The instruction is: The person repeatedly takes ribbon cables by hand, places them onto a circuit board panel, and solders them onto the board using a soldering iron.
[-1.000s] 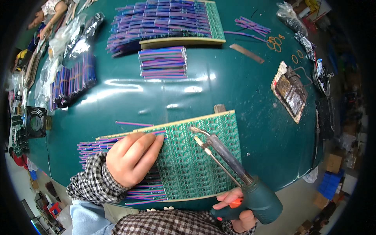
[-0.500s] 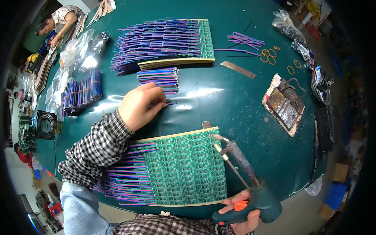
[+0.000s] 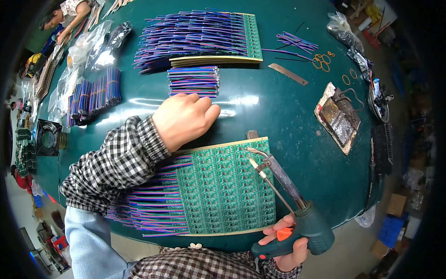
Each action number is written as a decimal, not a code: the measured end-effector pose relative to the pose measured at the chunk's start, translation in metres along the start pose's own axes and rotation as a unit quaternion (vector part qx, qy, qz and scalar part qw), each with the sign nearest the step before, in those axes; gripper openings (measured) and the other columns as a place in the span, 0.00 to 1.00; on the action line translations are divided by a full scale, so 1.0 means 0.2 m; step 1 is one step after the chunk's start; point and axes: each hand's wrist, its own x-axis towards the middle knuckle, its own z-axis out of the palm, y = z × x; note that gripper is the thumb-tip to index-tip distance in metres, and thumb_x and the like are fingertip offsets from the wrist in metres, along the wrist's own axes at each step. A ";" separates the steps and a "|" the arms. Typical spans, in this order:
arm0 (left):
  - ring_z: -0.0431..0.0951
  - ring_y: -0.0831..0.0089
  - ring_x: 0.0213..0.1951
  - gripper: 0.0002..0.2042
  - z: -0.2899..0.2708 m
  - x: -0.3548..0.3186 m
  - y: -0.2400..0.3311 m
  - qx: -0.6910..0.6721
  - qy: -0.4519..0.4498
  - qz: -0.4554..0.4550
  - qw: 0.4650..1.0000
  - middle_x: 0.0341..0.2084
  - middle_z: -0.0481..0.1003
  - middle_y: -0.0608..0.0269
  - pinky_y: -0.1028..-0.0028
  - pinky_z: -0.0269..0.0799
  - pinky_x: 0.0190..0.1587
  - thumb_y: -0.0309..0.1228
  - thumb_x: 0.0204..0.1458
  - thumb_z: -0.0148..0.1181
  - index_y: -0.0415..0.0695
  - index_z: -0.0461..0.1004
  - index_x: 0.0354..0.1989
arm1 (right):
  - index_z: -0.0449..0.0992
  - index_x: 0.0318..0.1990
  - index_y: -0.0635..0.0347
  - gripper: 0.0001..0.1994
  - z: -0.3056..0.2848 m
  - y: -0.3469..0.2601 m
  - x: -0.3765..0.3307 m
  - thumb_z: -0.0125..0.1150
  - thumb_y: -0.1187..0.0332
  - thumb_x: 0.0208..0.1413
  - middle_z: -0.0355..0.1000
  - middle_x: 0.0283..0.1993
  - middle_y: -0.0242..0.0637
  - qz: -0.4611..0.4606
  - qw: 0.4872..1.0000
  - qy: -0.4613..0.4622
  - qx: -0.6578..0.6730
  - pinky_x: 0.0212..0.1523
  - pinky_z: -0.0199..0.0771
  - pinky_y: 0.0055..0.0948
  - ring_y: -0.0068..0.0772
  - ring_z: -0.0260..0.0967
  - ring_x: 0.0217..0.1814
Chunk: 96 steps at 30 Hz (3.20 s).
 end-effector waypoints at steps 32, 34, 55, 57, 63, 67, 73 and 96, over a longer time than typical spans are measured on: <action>0.74 0.67 0.36 0.16 -0.08 -0.54 0.35 -0.105 0.205 -0.073 0.970 0.34 0.71 0.57 0.74 0.73 0.37 0.29 0.35 0.56 0.33 0.75 0.35 | 0.61 0.52 0.74 0.31 0.20 -0.02 -0.12 0.55 0.50 0.57 0.68 0.38 0.45 0.086 0.978 -0.053 -0.181 0.37 0.83 0.37 0.41 0.72 0.42; 0.75 0.66 0.34 0.16 -0.10 -0.53 0.35 -0.129 0.202 -0.088 0.967 0.35 0.71 0.57 0.74 0.73 0.31 0.25 0.37 0.59 0.34 0.77 0.38 | 0.60 0.52 0.74 0.31 0.20 -0.02 -0.13 0.58 0.51 0.55 0.69 0.36 0.44 0.112 0.975 -0.054 -0.186 0.39 0.82 0.41 0.42 0.72 0.41; 0.75 0.69 0.33 0.15 -0.08 -0.53 0.36 -0.070 0.213 -0.086 0.971 0.35 0.72 0.59 0.77 0.71 0.30 0.25 0.36 0.58 0.36 0.78 0.36 | 0.60 0.52 0.77 0.32 0.26 -0.01 -0.12 0.60 0.53 0.54 0.68 0.33 0.45 0.132 0.962 -0.035 -0.237 0.37 0.80 0.42 0.41 0.71 0.36; 0.75 0.69 0.33 0.14 -0.08 -0.53 0.36 -0.072 0.211 -0.086 0.971 0.35 0.72 0.59 0.77 0.71 0.30 0.25 0.37 0.59 0.36 0.78 0.36 | 0.60 0.52 0.77 0.31 0.25 -0.01 -0.12 0.60 0.54 0.55 0.68 0.33 0.45 0.132 0.962 -0.036 -0.237 0.38 0.80 0.42 0.42 0.71 0.37; 0.75 0.69 0.33 0.14 -0.08 -0.53 0.36 -0.075 0.210 -0.087 0.971 0.34 0.72 0.59 0.77 0.71 0.31 0.25 0.37 0.59 0.36 0.78 0.35 | 0.59 0.53 0.76 0.33 0.22 -0.01 -0.14 0.61 0.52 0.54 0.69 0.35 0.46 0.143 0.964 -0.039 -0.223 0.39 0.80 0.44 0.43 0.71 0.38; 0.75 0.68 0.33 0.14 -0.07 -0.53 0.36 -0.074 0.212 -0.085 0.971 0.34 0.72 0.59 0.77 0.72 0.31 0.25 0.36 0.59 0.36 0.78 0.35 | 0.59 0.54 0.75 0.34 0.25 -0.02 -0.13 0.62 0.52 0.53 0.69 0.37 0.46 0.137 0.966 -0.015 -0.217 0.39 0.81 0.43 0.42 0.72 0.39; 0.74 0.67 0.32 0.15 -0.07 -0.53 0.35 -0.107 0.222 -0.091 0.965 0.34 0.71 0.58 0.76 0.72 0.30 0.24 0.35 0.59 0.34 0.77 0.35 | 0.60 0.54 0.73 0.34 0.25 -0.02 -0.14 0.63 0.52 0.52 0.69 0.37 0.45 0.146 0.968 -0.001 -0.204 0.39 0.81 0.42 0.40 0.72 0.40; 0.75 0.65 0.32 0.17 -0.12 -0.53 0.29 -0.212 0.160 -0.078 0.961 0.32 0.72 0.57 0.72 0.74 0.32 0.25 0.34 0.58 0.34 0.76 0.36 | 0.60 0.52 0.74 0.35 0.24 -0.01 -0.15 0.63 0.50 0.51 0.66 0.29 0.40 0.164 0.962 -0.004 -0.218 0.39 0.80 0.45 0.37 0.71 0.34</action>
